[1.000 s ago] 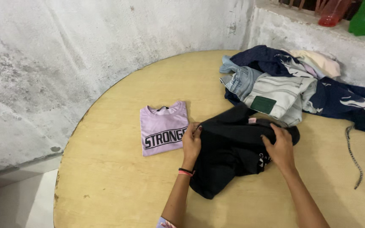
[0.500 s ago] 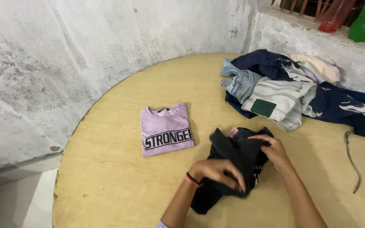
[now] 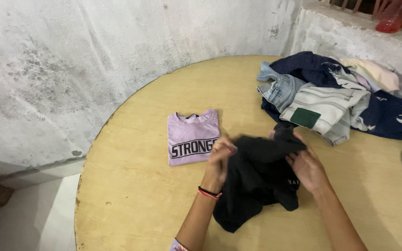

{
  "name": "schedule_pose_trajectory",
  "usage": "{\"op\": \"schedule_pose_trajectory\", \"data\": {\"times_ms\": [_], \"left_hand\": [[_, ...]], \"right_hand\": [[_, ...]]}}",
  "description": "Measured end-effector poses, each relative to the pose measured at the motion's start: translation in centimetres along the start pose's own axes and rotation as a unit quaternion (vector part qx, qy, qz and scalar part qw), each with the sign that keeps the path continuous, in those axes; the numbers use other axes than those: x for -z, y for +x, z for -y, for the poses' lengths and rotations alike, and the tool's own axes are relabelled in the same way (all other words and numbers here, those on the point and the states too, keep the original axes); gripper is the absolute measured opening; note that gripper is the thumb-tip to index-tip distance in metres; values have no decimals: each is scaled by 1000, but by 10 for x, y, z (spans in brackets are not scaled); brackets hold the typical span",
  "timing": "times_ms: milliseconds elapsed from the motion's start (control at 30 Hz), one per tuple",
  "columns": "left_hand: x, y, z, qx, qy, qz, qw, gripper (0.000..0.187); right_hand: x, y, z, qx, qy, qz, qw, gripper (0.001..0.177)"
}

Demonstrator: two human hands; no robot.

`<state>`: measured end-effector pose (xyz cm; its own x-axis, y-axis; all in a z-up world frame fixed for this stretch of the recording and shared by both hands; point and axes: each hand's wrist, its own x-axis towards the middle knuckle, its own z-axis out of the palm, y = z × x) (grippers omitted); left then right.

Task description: The person folds a light purple long-sleeved shirt on a round wooden table, smoothing and aligning it before folding it into a compact rectangle. The person then begins folding a black long-sleeved shirt using the same method.

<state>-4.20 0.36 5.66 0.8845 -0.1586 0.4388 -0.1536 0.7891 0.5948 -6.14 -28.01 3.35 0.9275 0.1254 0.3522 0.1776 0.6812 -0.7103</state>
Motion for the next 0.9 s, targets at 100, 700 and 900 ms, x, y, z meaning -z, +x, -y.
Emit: {"op": "schedule_pose_trajectory", "data": {"times_ms": [100,700,900], "left_hand": [[13,0,-2,41,-239,30,970,18],[-54,-29,-10,188,-72,182,962,24],[-85,-20,-25,247,82,394,882,7]], "right_hand": [[-13,1,-6,-60,-174,-30,983,58],[-90,17,-23,-277,-34,-147,949,43],[-21,67,14,-153,77,-81,982,34]]}}
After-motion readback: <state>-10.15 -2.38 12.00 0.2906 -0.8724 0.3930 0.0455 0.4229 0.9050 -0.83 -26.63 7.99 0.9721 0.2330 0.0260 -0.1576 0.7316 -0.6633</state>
